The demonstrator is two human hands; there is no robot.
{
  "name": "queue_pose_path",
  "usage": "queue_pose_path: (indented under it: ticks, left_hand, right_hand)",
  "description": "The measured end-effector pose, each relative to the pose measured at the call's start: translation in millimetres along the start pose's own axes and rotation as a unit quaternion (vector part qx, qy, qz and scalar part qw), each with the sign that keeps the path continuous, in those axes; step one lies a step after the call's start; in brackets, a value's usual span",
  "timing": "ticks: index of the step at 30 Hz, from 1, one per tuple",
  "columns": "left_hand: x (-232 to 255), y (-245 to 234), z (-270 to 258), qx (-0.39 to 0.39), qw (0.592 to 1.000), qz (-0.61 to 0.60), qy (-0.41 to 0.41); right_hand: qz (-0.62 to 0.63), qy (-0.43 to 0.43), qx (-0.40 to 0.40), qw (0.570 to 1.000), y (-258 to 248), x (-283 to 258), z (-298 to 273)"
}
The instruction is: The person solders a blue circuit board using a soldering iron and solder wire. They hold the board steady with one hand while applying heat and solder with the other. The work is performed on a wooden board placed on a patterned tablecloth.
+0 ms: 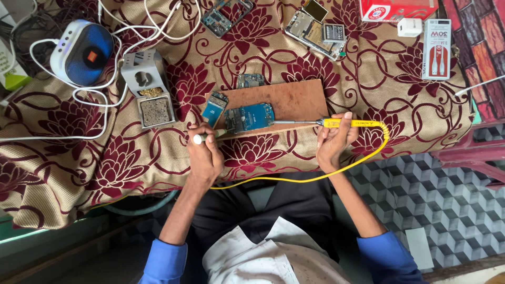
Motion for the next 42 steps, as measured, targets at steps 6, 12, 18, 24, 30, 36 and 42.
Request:
queue_pose_path:
  ticks: [6, 12, 18, 24, 30, 36, 42]
  left_hand:
    - [-7, 1, -7, -0.021, 0.989, -0.042, -0.138]
    - [-4, 1, -6, -0.014, 0.998, -0.021, -0.062]
    - [-6, 3, -12, -0.016, 0.999, 0.021, -0.021]
    - [-13, 6, -18, -0.023, 0.999, 0.017, -0.033]
    - [-10, 3, -20, -0.009, 0.999, 0.029, -0.008]
    - [15, -36, -2, -0.065, 0.946, 0.304, 0.091]
    - [19, -86, 14, -0.246, 0.827, 0.482, 0.153]
  right_hand:
    - [0.002, -0.005, 0.006, 1.0, 0, 0, -1]
    - [0.03, -0.007, -0.004, 1.0, -1, -2, 0]
    - [0.019, -0.028, -0.006, 0.999, 3, -4, 1]
    - [-0.023, -0.027, 0.005, 0.999, 3, -4, -1]
    - [-0.021, 0.003, 0.029, 0.999, -1, -1, -1]
    - [-0.027, -0.011, 0.013, 1.0, 0, -3, -1]
    - [0.001, -0.006, 0.011, 1.0, 2, -2, 1]
Point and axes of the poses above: each hand's wrist, its own z-axis towards the middle knuckle, its own y-axis out of the palm, x = y × z, the point moved 2 cm from there along z, towards the middle knuckle, and after that the axes turned 2 degrees about z, right-handed, at the moved point
